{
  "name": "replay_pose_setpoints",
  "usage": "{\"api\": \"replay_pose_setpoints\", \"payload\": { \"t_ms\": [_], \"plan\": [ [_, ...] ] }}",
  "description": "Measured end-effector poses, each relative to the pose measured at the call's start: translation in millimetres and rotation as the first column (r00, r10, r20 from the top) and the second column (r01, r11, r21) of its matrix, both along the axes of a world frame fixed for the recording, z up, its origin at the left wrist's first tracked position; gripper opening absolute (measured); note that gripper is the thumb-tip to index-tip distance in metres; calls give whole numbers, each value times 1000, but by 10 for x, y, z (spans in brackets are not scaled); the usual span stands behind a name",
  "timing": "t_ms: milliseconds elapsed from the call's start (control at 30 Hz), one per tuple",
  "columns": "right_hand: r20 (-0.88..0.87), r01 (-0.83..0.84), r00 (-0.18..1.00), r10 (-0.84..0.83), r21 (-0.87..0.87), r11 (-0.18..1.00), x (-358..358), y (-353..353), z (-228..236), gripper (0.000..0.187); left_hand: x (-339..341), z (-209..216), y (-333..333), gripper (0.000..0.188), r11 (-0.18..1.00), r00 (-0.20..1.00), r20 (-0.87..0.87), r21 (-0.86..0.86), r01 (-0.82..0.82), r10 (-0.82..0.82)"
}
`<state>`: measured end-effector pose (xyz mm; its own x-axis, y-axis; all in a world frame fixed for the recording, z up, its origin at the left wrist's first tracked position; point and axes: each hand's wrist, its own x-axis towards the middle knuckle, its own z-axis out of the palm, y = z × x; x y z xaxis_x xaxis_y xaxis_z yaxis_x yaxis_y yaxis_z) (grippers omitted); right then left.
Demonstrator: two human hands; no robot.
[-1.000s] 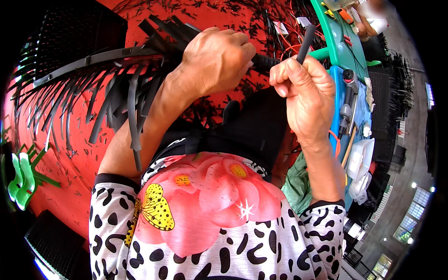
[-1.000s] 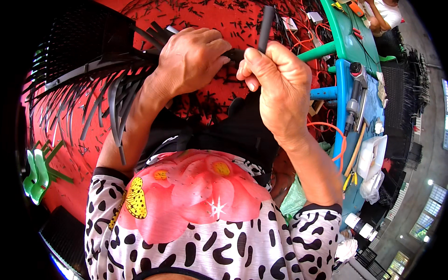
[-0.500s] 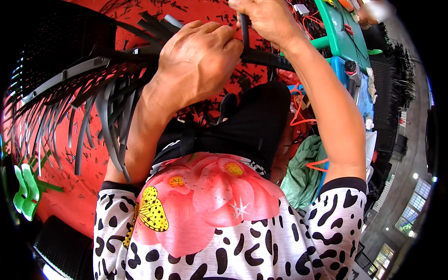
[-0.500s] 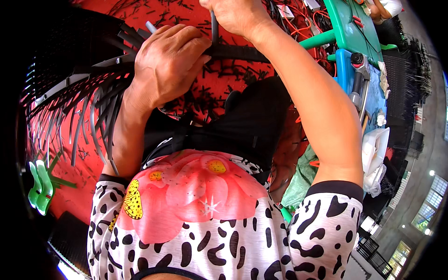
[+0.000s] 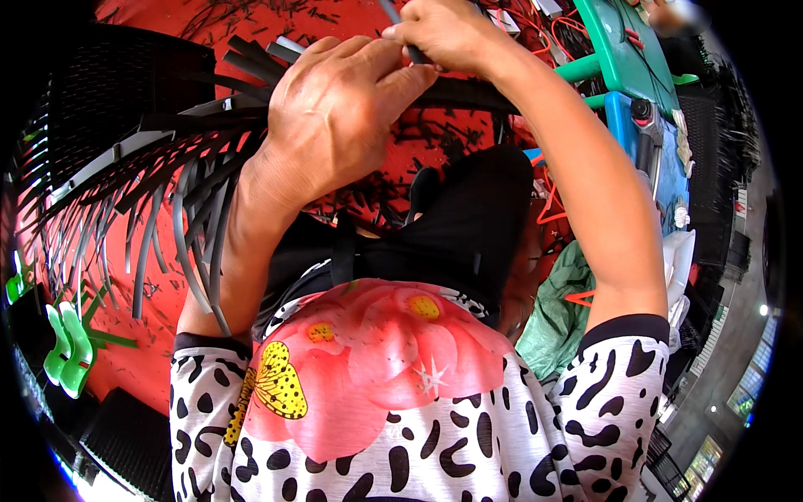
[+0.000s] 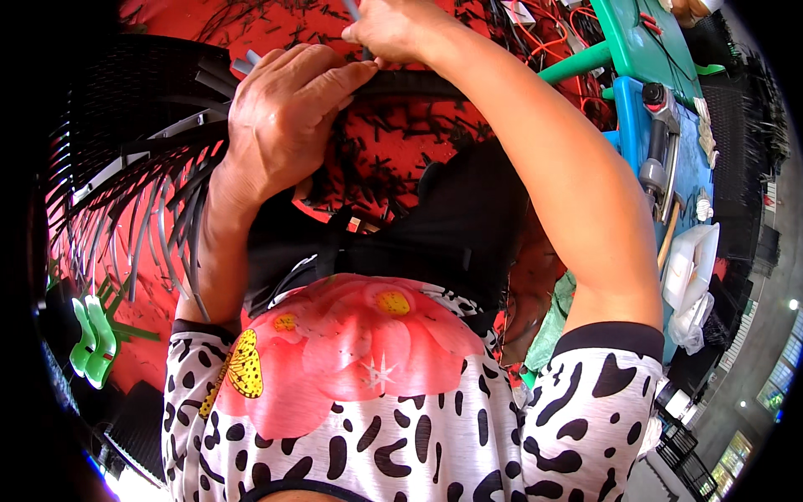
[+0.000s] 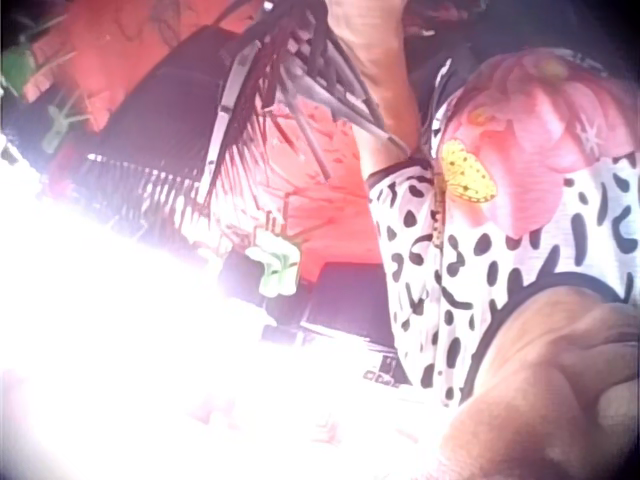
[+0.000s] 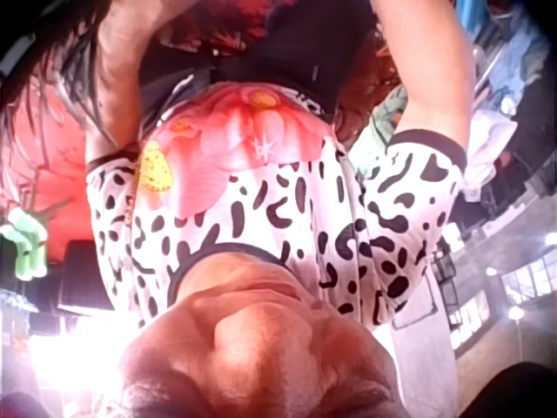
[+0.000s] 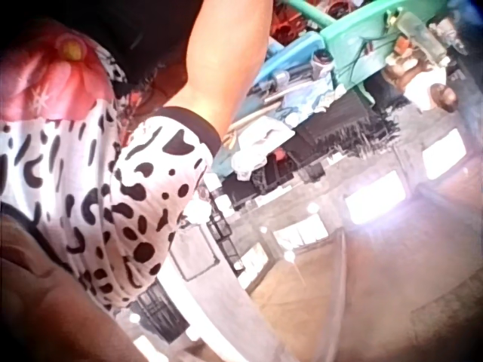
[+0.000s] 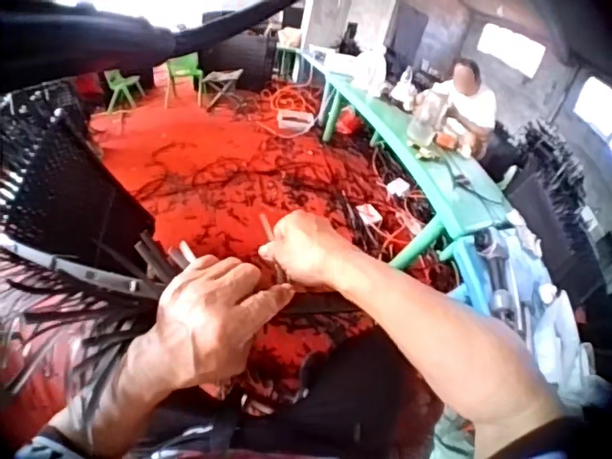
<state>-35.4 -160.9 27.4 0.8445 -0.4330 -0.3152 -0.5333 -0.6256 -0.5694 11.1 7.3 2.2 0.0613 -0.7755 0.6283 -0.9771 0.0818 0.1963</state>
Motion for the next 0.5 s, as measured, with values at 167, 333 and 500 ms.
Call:
{"api": "replay_pose_setpoints", "payload": {
  "t_ms": [167,333,500],
  "plan": [
    [363,-189,932,16,445,876,-334,-187,-47,22,-28,23,7,27,997,998,-14,-56,53,-53],
    [233,-288,939,252,134,948,-363,-211,-44,34,-24,46,14,27,996,998,0,-66,61,-61],
    [342,-364,787,514,-416,834,-382,-257,-112,19,-13,21,9,23,997,998,5,-55,56,-56]
  ]
}}
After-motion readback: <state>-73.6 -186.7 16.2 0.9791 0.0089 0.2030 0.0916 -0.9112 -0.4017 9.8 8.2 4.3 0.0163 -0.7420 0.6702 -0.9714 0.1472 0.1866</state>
